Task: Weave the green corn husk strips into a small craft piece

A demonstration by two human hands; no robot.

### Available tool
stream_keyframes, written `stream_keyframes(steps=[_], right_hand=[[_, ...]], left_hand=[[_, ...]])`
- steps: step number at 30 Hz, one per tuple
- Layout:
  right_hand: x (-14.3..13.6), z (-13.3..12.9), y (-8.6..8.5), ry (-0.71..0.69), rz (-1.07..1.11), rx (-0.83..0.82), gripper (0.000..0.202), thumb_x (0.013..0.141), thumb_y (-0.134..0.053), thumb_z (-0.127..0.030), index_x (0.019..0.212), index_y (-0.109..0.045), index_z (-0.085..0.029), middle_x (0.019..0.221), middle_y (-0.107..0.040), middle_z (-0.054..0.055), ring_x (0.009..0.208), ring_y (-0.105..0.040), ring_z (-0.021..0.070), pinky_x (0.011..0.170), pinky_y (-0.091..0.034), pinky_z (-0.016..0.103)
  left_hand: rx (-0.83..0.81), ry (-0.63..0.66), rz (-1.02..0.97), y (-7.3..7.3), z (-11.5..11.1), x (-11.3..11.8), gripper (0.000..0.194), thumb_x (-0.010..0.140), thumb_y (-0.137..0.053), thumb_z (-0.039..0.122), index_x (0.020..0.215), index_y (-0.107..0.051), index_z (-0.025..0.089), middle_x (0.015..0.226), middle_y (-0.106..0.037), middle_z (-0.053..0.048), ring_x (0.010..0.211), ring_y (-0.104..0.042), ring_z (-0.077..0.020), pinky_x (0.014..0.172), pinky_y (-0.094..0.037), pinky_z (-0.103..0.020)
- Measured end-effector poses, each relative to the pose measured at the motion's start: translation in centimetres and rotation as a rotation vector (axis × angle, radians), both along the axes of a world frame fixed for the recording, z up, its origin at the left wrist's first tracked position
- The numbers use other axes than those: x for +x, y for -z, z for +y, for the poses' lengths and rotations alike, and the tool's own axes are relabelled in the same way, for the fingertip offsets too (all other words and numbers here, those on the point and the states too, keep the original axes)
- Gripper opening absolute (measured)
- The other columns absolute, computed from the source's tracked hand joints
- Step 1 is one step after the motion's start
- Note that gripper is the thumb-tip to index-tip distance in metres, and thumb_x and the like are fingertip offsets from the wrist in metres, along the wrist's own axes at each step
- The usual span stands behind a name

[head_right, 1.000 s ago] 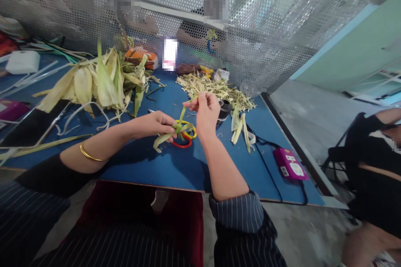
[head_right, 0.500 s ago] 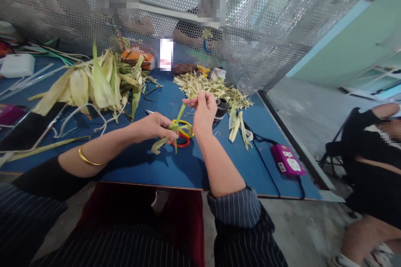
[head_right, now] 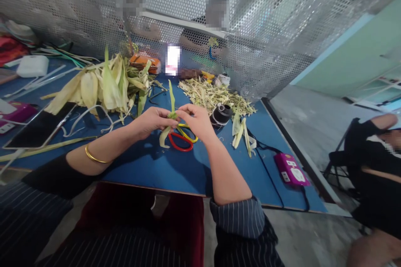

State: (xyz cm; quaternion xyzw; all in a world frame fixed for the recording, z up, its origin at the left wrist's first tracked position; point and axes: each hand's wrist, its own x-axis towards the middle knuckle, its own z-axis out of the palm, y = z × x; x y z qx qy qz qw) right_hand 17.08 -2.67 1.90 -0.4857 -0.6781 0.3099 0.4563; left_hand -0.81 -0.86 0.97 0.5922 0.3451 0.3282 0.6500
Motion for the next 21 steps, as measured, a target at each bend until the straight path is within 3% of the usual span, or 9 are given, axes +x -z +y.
stream_keyframes(steps=[7,13,15,18,21], right_hand=[[-0.3,-0.2,0.1,0.007,0.012,0.05,0.014,0.079,-0.061,-0.029,0.074,-0.067,-0.018,0.067,-0.067,0.001,0.067,-0.06,0.0144,0.068,-0.047,0.029],[0.1,0.6,0.9,0.148,-0.037,0.144,0.016,0.081,-0.059,-0.031,0.073,-0.065,-0.019,0.067,-0.065,-0.001,0.067,-0.059,0.0143,0.07,-0.047,0.03],[0.1,0.6,0.9,0.152,-0.095,0.186,0.015,0.083,-0.057,-0.031,0.076,-0.066,-0.02,0.074,-0.066,0.001,0.074,-0.06,0.0156,0.074,-0.046,0.031],[-0.2,0.0,0.3,0.282,-0.172,0.381,0.015,0.085,-0.057,-0.033,0.086,-0.067,-0.023,0.091,-0.067,0.004,0.092,-0.058,0.0187,0.086,-0.043,0.035],[-0.7,-0.8,-0.2,0.317,-0.195,0.391,0.023,0.088,-0.053,-0.04,0.08,-0.066,-0.022,0.083,-0.065,0.003,0.084,-0.058,0.0181,0.079,-0.043,0.032]], left_hand=[[-0.227,0.044,-0.094,-0.1,0.4,-0.2,0.032,0.065,-0.078,0.038,0.084,-0.073,0.014,0.071,-0.068,-0.004,0.061,-0.06,-0.0091,0.055,-0.042,-0.021],[-0.154,-0.129,-0.121,0.1,0.5,0.0,0.027,0.058,-0.083,0.033,0.069,-0.069,0.012,0.062,-0.064,-0.002,0.057,-0.06,-0.0106,0.059,-0.05,-0.025],[-0.132,-0.159,-0.108,0.1,0.6,0.0,0.027,0.058,-0.083,0.031,0.069,-0.069,0.011,0.061,-0.064,-0.003,0.057,-0.061,-0.0114,0.06,-0.052,-0.026],[-0.094,-0.216,-0.101,-0.1,0.7,0.0,0.028,0.061,-0.082,0.031,0.074,-0.07,0.01,0.065,-0.066,-0.005,0.057,-0.061,-0.0106,0.061,-0.053,-0.026],[-0.076,-0.276,-0.141,-0.4,0.7,-0.1,0.031,0.061,-0.082,0.033,0.077,-0.07,0.009,0.071,-0.067,-0.006,0.06,-0.063,-0.0122,0.057,-0.053,-0.025]])
